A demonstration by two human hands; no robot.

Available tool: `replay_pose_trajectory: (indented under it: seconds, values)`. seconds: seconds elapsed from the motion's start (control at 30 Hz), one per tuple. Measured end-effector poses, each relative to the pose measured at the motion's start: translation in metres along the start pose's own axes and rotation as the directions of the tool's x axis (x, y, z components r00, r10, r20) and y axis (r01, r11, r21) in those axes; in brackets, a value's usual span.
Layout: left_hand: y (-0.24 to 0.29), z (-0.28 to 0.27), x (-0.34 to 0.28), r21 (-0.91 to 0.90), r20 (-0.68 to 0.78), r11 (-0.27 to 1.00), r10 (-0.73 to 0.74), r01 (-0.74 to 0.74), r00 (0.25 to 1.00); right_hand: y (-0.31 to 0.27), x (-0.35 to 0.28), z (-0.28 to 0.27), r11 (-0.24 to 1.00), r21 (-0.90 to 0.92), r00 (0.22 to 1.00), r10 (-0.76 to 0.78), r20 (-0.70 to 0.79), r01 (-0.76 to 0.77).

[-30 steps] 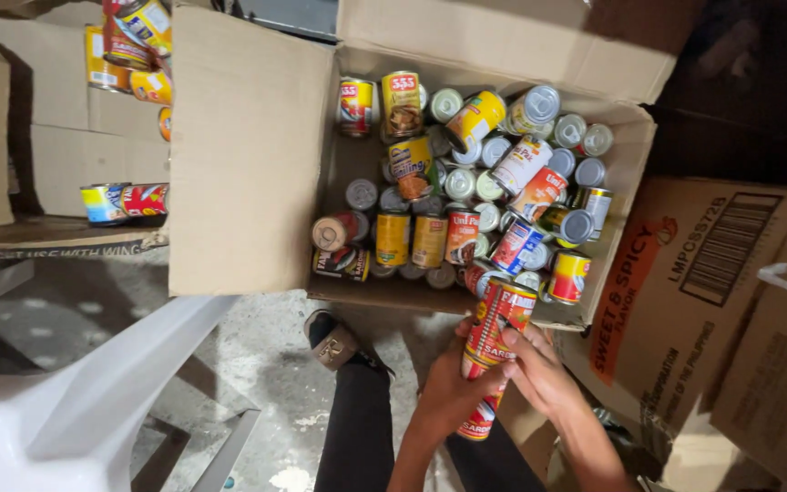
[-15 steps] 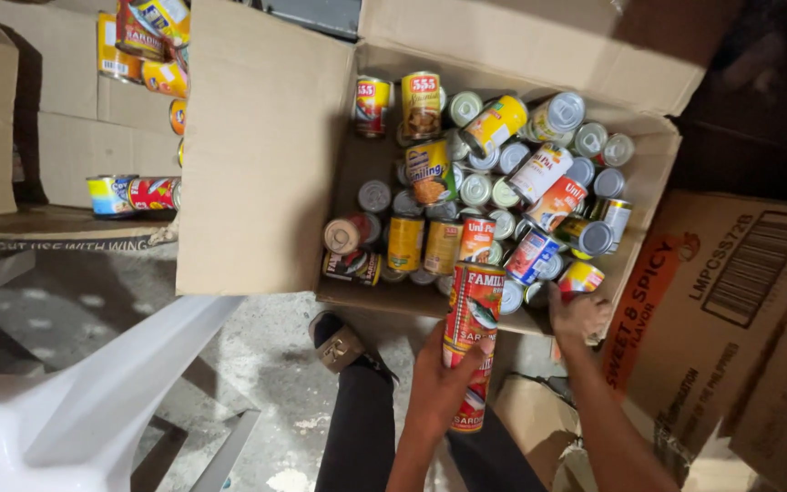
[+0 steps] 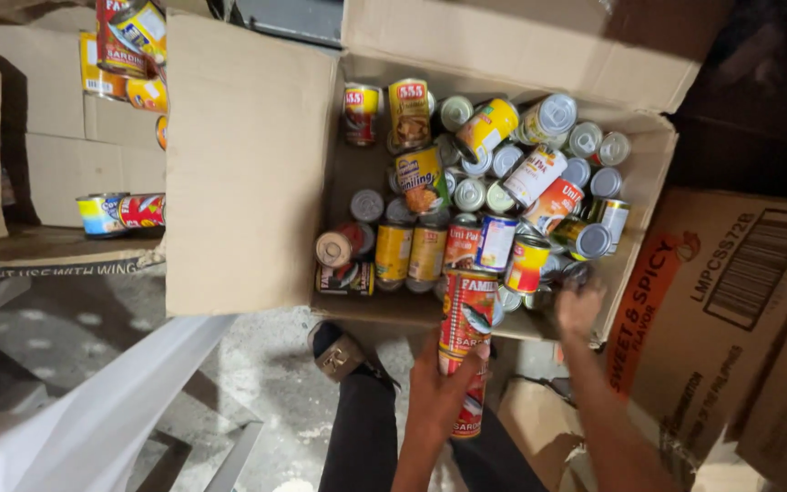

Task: Taking canned food items from a shipping box and arranging them neatly on store shelves.

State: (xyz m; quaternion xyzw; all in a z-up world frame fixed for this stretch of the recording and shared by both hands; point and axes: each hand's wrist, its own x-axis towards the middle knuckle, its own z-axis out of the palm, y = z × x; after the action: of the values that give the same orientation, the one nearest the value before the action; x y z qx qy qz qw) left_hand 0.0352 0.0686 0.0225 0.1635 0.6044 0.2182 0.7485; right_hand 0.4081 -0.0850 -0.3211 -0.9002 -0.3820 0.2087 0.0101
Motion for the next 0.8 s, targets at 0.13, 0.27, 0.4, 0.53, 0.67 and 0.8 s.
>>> replay_pose_trajectory:
  seconds: [0.13, 0.27, 0.4, 0.53, 0.67, 0.8]
  values:
    - [0.005, 0.002, -0.005, 0.089, -0.005, 0.995, 0.047, -0.046, 0.999, -0.037, -0.004, -0.037, 0.927, -0.335, 0.983, -0.184, -0.020, 0.167]
    - [0.005, 0.003, -0.003, 0.155, -0.011, 0.985, 0.083, -0.081, 0.996, -0.114, -0.012, -0.102, 0.970, -0.242, 0.996, -0.003, 0.085, 0.024]
    - [-0.021, -0.005, 0.004, 0.202, 0.017, 0.965, 0.168, -0.168, 0.986, -0.161, -0.034, -0.165, 0.973, -0.232, 0.974, 0.062, 0.217, -0.010]
    - [-0.015, -0.008, -0.028, 0.212, 0.054, 0.965, 0.146, -0.154, 0.988, -0.134, -0.069, -0.183, 0.978, -0.186, 0.995, -0.088, 0.052, 0.096]
    - [-0.019, 0.000, -0.067, 0.029, 0.061, 0.998, -0.056, 0.054, 0.997, -0.157, -0.105, -0.248, 0.925, 0.377, 0.998, -0.014, -0.063, 0.037]
    - [-0.069, 0.000, -0.125, -0.059, 0.090, 0.998, -0.031, 0.037, 0.995, -0.196, -0.163, -0.333, 0.294, 0.890, 0.934, 0.029, 0.355, -0.348]
